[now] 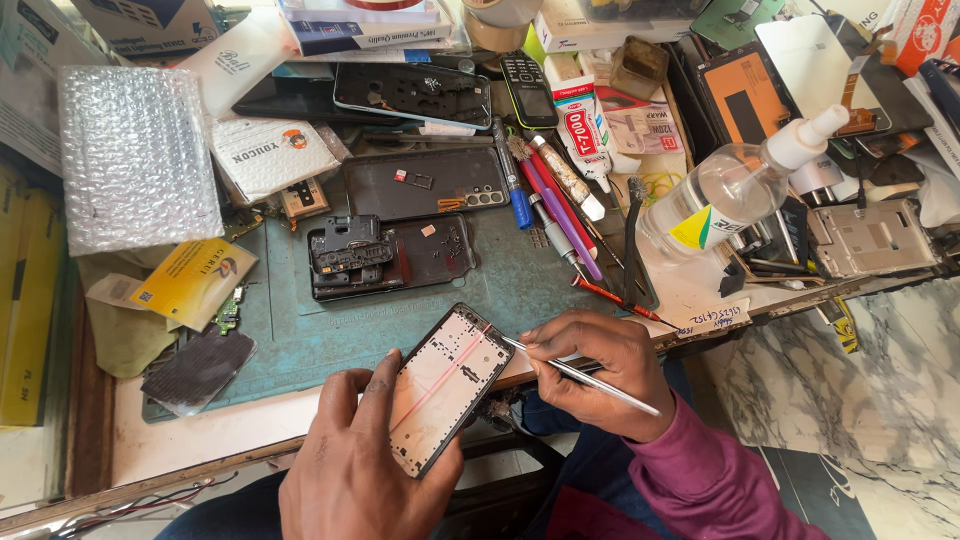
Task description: The person uses tweezers to adjust internal components of a disassembled smartphone chassis. They briefly connect a charging cable to a separate phone to test it, then return to the chassis to continue adjusting internal parts with tweezers.
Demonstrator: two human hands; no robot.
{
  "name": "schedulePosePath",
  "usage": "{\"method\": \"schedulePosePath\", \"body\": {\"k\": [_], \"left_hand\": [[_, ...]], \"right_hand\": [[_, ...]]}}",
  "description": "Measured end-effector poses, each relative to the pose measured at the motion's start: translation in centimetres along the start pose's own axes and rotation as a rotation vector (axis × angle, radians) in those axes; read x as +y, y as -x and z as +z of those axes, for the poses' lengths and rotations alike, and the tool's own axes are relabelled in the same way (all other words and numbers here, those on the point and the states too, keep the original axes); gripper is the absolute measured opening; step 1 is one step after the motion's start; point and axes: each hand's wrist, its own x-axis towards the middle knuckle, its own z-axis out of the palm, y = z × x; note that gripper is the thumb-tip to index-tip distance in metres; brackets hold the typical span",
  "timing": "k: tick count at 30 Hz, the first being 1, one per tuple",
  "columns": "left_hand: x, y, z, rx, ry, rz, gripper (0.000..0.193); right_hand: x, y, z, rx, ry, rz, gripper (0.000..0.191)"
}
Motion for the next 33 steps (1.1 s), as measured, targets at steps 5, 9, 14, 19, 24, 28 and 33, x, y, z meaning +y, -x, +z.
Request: {"method": "schedulePosePath", "body": {"k": [5, 9, 14, 19, 24, 28, 33], "left_hand": [[0.2, 0.3, 0.3, -0.021, 0.002, 0.0, 0.104], [-0.3, 0.3, 0.7, 0.007, 0.067, 0.061, 0.105], [-1.0, 1.0, 1.8, 0.393, 0.278, 0.387, 0.106], [-1.1, 1.5, 2.8, 0.514, 0.662, 0.447, 0.124], [0.5, 1.2, 4.4, 0.428, 1.278, 0.53, 0.128], [1.1, 0.1, 4.9, 0.351, 1.166, 0.452, 0.116], [1.5, 0.1, 4.8, 0.379, 0.938, 0.26, 0.086]], "right_hand": [[-0.5, -0.3, -0.2, -0.014, 0.04, -0.024, 0.016], [-0.9, -0.7, -0.5, -0.029, 0.088, 0.011, 0.017], [-0.7, -0.9, -0.9, -0.047, 0.086, 0.002, 0.019], [0.0, -0.6, -0.7, -0.042, 0.047, 0.045, 0.019], [0.4, -0.5, -0.6, -0.04, -0.019, 0.086, 0.017], [0.3, -0.5, -0.5, -0.029, 0.036, 0.054, 0.017], [0.6, -0.4, -0.4, -0.02, 0.035, 0.03, 0.017]]}}
